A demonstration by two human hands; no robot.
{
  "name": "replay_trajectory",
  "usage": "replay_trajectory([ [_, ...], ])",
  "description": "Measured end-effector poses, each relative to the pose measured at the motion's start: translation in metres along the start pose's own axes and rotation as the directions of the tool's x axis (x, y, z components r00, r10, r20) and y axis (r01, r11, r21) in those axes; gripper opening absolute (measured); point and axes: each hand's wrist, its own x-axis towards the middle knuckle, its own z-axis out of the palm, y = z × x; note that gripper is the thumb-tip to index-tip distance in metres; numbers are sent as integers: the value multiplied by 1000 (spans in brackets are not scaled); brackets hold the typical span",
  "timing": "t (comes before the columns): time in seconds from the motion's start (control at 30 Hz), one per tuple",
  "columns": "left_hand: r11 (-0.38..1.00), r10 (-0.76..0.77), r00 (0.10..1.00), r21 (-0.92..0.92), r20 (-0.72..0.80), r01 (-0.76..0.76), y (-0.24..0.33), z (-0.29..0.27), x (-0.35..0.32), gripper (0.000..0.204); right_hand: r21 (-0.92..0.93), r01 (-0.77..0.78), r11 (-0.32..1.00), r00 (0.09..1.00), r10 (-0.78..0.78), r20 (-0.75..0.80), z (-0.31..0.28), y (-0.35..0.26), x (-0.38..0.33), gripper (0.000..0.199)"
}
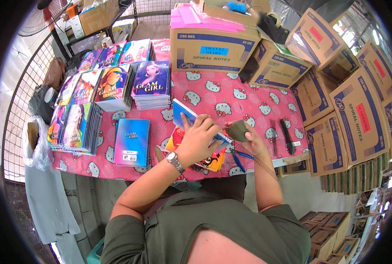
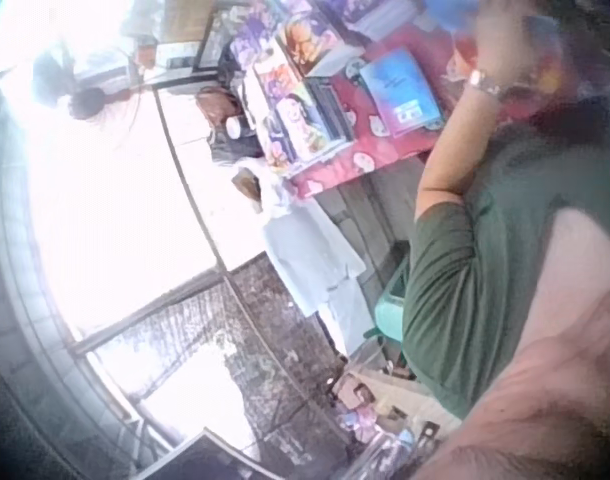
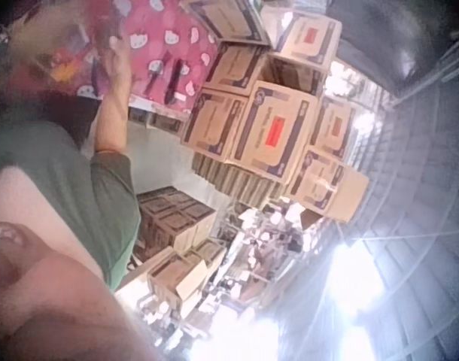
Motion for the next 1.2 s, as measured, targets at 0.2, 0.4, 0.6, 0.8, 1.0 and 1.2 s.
replay_trajectory([
  [0.2,1000,-25,995,20,93,23,2,-19,6,40,-517,-149,843,965,239,110,2,-27,14,61],
  [0.4,1000,1,995,10,103,-2,-2,-16,8,42,-506,-154,848,956,257,139,17,-40,23,55],
  [0.6,999,-36,994,-22,99,38,0,-24,17,42,-387,-108,916,949,210,233,10,-40,36,62],
  [0.8,1000,-13,996,-4,89,13,-54,-35,23,42,-482,-65,874,934,223,278,13,-44,54,58],
  [1.0,999,22,996,-25,88,-20,-48,-31,25,39,-309,-38,950,943,137,304,19,-41,53,49],
  [1.2,999,28,997,-29,65,-27,-46,-35,20,37,-278,41,960,918,74,390,18,-40,61,45],
])
